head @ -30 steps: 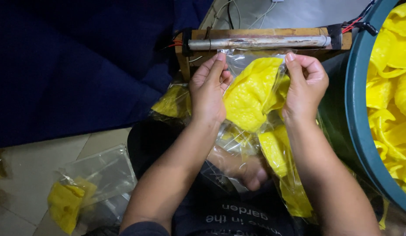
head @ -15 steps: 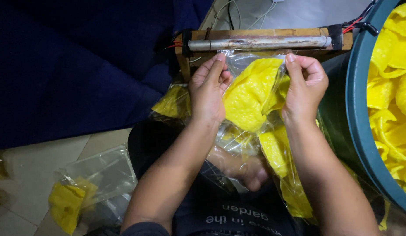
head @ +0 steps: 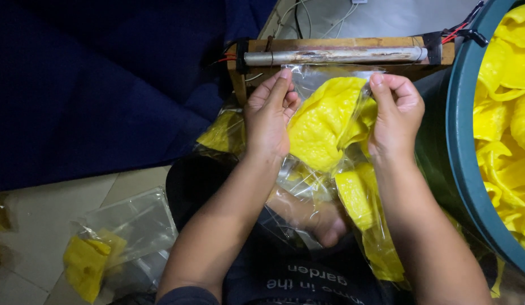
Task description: Packing individual yellow snacks into plastic bags and sealing them with a heat sealer.
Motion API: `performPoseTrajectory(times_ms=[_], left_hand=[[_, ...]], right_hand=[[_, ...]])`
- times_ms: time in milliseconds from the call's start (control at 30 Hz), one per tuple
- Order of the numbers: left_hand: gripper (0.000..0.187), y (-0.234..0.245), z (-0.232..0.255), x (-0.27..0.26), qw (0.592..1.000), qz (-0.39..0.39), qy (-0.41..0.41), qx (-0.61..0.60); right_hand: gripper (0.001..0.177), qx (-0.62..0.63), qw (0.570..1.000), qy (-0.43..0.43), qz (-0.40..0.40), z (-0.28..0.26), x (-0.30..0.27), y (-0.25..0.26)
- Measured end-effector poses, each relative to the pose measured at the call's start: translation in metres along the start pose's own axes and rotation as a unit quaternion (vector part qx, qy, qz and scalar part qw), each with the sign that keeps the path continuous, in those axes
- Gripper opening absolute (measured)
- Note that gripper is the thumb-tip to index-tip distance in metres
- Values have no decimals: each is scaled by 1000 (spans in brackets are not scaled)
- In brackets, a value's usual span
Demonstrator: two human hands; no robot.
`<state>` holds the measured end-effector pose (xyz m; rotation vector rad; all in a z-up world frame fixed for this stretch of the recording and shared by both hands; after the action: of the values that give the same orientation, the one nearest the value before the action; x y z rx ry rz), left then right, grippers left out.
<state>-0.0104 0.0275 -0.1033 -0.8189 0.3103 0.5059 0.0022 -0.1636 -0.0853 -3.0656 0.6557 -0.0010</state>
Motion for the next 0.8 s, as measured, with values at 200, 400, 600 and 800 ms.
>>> performPoseTrajectory(times_ms=[200, 400, 600, 800], left_hand=[[20, -1, 0, -3, 1000, -18, 8, -3], [20, -1, -3, -4, 1000, -23, 11, -9], [15, 1, 32, -54, 994, -92, -28, 51], [3, 26, 78, -125, 863, -337, -219, 307]], right_hand=[[15, 7, 1000, -11, -4, 4, 0, 7], [13, 17, 1000, -18, -12, -4, -2, 8], [13, 20, 998, -34, -49, -31, -28, 35], [8, -183, 974, 27, -131, -69, -83, 103]])
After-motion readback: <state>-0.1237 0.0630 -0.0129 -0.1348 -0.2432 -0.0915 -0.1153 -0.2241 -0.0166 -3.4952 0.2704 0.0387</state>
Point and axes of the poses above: each hand's wrist, its own x-axis towards the middle knuckle, its own y-axis out of the back of the hand, z = x × y, the point moved 2 cm from there along x, towards the middle knuckle
